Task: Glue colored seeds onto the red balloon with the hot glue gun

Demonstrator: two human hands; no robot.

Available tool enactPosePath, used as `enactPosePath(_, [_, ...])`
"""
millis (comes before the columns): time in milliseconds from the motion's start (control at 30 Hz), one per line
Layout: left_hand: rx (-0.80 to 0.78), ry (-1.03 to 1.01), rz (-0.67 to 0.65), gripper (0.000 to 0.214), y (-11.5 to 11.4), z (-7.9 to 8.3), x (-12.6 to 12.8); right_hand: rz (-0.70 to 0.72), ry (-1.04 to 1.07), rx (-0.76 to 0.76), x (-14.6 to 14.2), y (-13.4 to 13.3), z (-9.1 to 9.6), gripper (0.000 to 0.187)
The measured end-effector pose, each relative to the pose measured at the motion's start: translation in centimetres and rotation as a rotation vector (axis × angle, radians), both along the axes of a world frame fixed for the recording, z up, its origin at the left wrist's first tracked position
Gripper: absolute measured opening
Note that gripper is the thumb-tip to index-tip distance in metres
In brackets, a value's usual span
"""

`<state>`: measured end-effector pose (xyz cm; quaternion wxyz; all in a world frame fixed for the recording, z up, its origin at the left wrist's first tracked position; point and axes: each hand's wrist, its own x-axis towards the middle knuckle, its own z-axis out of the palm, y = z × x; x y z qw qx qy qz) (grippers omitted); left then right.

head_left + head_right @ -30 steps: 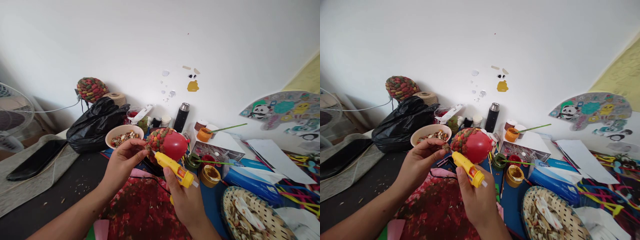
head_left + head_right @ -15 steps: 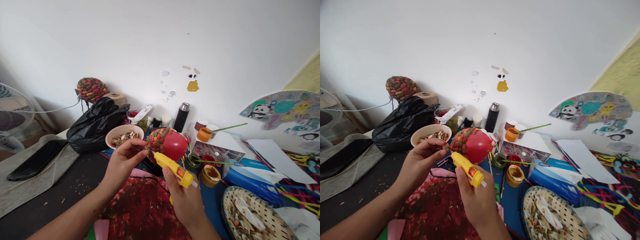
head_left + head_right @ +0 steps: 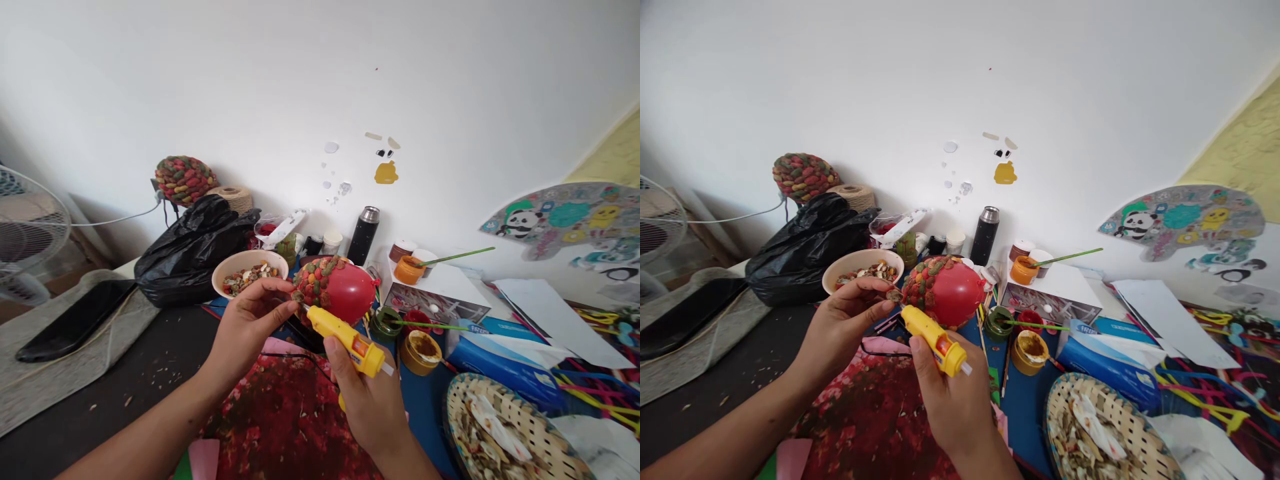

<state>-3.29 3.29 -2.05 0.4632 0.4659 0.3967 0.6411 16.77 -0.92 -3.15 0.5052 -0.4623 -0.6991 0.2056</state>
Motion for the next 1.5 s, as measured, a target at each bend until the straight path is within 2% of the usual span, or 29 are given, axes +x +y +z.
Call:
enactPosePath(167, [-0.001,0.008,0.000,0.032,0.1,-0.2,-0.1,0.000,0.022,-0.002,-0.1,0.0,-0.1,0.051])
enactPosePath(433, [-0.018,-0.022,-0.024,0.032,-0.2,0.5,0.1,0.007,0.009,-0.001,-0.1,0.1,0.1,0.052])
enactPosePath(667, [0.018,0.020,0.021,0.033,0.1,-0.1,-0.1,0.061,-0.023,-0.029,-0.2,0.2,0.4,0.049])
enactPosePath(800, [0.044,0.002,0.124,0.035,0.9,0.2,-1.1,0.085,0.005,-0.061,-0.2,0.3,0.6,0.050])
enactPosePath(933, [0.169,-0.144,0.358,0.034,2.9,1.6,-4.2,0.065,0.201,-0.115,0.2,0.4,0.3,0.055])
enactPosePath(1000, [0.185,-0.262,0.414,0.034,3.8,2.4,-6.1,0.020,0.323,-0.138,0.6,0.5,0.1,0.061])
enactPosePath(1100, [0.100,-0.360,0.443,0.037,4.5,3.0,-7.7,-0.094,0.500,-0.214,1.5,0.7,0.4,0.069])
enactPosePath(1200, [0.100,-0.266,0.358,0.040,4.2,3.4,-6.7,-0.112,0.636,-0.281,2.3,1.1,1.1,0.074])
enactPosePath(1300, [0.128,-0.081,0.227,0.045,3.7,4.1,-4.1,-0.154,0.704,-0.270,2.7,1.6,1.8,0.078])
enactPosePath(1500, [0.294,0.585,0.052,0.027,5.5,5.9,-0.3,-0.132,0.712,-0.276,2.8,1.8,1.9,0.077])
